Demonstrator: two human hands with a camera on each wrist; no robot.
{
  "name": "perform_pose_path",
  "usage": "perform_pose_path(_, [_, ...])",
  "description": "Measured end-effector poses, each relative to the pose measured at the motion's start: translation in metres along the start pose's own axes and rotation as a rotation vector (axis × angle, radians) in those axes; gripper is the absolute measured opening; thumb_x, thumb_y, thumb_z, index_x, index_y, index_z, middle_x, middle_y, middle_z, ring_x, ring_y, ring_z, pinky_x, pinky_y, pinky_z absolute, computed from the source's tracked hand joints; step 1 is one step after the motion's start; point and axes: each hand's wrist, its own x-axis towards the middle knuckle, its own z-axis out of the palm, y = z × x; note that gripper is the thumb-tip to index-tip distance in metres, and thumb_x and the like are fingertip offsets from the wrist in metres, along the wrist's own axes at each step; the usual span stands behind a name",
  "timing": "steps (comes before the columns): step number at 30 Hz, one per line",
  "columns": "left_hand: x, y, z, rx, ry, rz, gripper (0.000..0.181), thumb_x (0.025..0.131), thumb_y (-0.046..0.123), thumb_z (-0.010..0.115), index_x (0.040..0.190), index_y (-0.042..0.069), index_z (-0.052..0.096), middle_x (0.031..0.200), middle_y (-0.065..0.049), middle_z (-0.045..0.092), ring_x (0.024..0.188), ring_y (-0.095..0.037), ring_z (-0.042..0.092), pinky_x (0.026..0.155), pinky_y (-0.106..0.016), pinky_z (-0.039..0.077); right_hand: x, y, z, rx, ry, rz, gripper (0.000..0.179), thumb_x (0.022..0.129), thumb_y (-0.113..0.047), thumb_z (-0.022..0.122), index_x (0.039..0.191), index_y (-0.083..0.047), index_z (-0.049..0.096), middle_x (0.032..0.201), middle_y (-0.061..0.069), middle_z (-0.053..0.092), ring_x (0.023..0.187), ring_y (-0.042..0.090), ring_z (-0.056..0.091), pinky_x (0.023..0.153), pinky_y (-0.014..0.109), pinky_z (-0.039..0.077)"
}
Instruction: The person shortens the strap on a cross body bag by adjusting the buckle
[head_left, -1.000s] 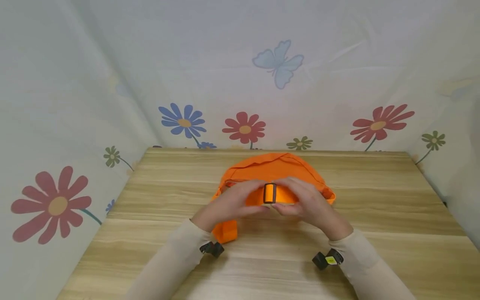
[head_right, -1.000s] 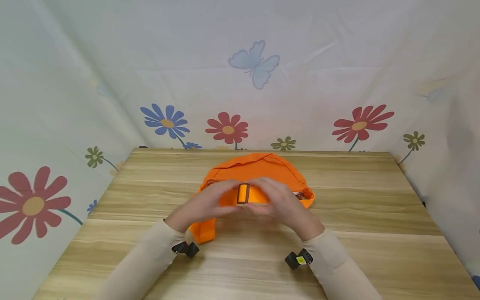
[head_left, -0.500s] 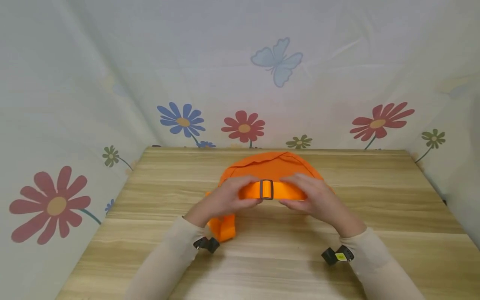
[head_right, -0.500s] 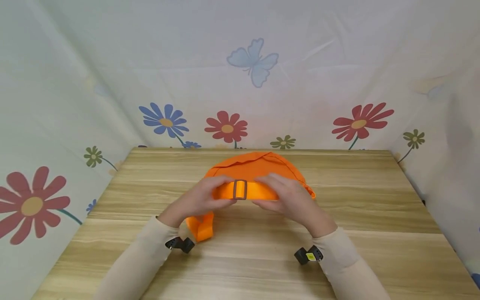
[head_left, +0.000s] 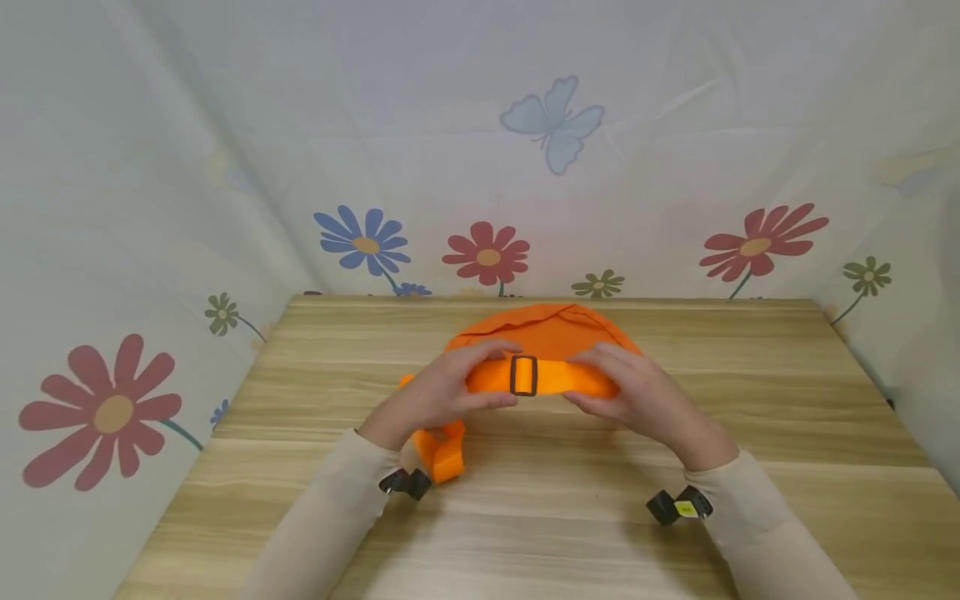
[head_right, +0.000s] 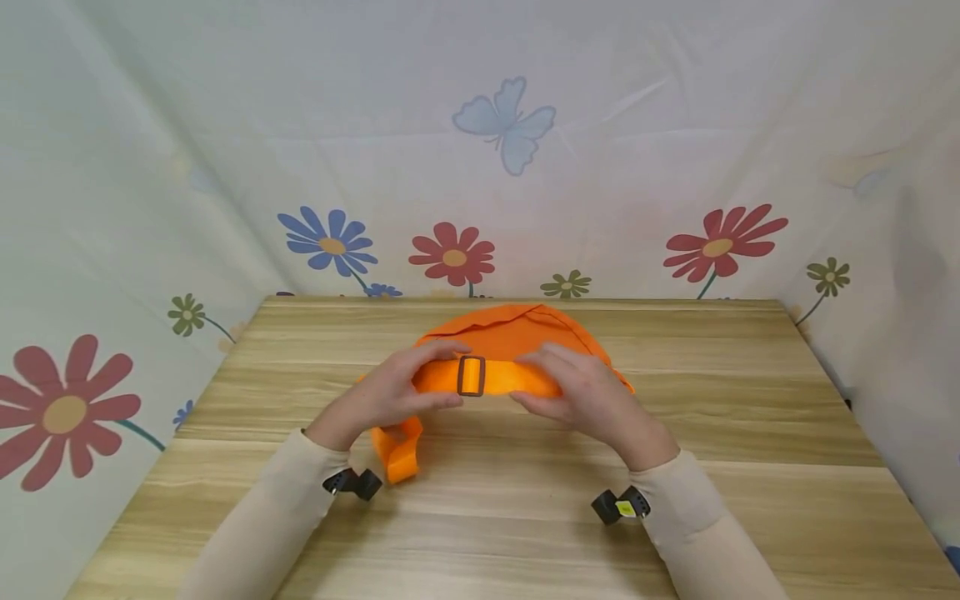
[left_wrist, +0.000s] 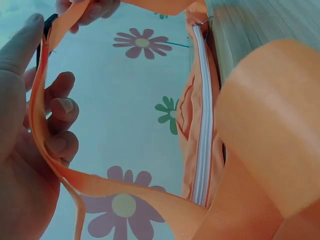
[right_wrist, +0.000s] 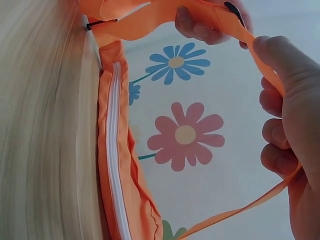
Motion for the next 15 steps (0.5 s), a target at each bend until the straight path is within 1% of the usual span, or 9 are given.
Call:
perform_pose_path(2, [0.0018,0.0023,-0.0013,0.005,0.019,0.027,0.062,0.094,0.03,0.086,0.148,0.019,0.06,0.141,-0.003,0.068,0.128,-0.027,0.065,0.114,-0.052,0.054,0.0015,-0.0008,-0.0003,0.005,0.016,0.005,0.057,0.103,-0.06,0.06,0.118,-0.007,0.074,0.106,0.003,0.074,0.09,0.015,0.067,0.082,0.024,0.06])
perform_pose_path(4, [0.0031,0.0044,-0.0026,0.008,0.037,0.053,0.059,0.094,0.029,0.086,0.146,0.018,0.062,0.138,-0.003,0.069,0.123,-0.025,0.065,0.111,-0.049,0.057,0.0029,-0.002,-0.0011,0.016,0.026,0.015,0.056,0.103,-0.06,0.06,0.118,-0.008,0.074,0.107,0.003,0.075,0.09,0.015,0.067,0.084,0.018,0.057])
perform_pose_path(7, [0.0041,0.0063,-0.0039,0.005,0.056,0.085,0.059,0.093,0.028,0.087,0.145,0.015,0.062,0.136,-0.003,0.07,0.118,-0.023,0.065,0.108,-0.047,0.058,0.005,-0.003,-0.002,0.039,0.043,0.019,0.056,0.103,-0.059,0.061,0.117,-0.007,0.074,0.106,0.003,0.074,0.089,0.015,0.066,0.086,0.011,0.052])
perform_pose_path(9, [0.0039,0.0074,-0.0046,-0.009,0.06,0.089,0.061,0.093,0.028,0.088,0.146,0.014,0.062,0.137,-0.004,0.069,0.117,-0.023,0.066,0.107,-0.046,0.059,0.0061,-0.0037,-0.0025,0.054,0.048,0.028,0.057,0.103,-0.06,0.06,0.117,-0.007,0.074,0.107,0.003,0.075,0.089,0.015,0.066,0.087,0.008,0.05])
perform_pose_path(15, [0.0041,0.0105,-0.0045,-0.055,0.077,0.088,0.063,0.092,0.025,0.089,0.147,0.014,0.061,0.141,-0.005,0.067,0.119,-0.023,0.066,0.107,-0.043,0.06,0.0092,-0.005,-0.0024,0.073,0.075,0.025,0.058,0.104,-0.06,0.058,0.117,-0.006,0.074,0.106,0.004,0.074,0.088,0.016,0.065,0.084,0.009,0.05])
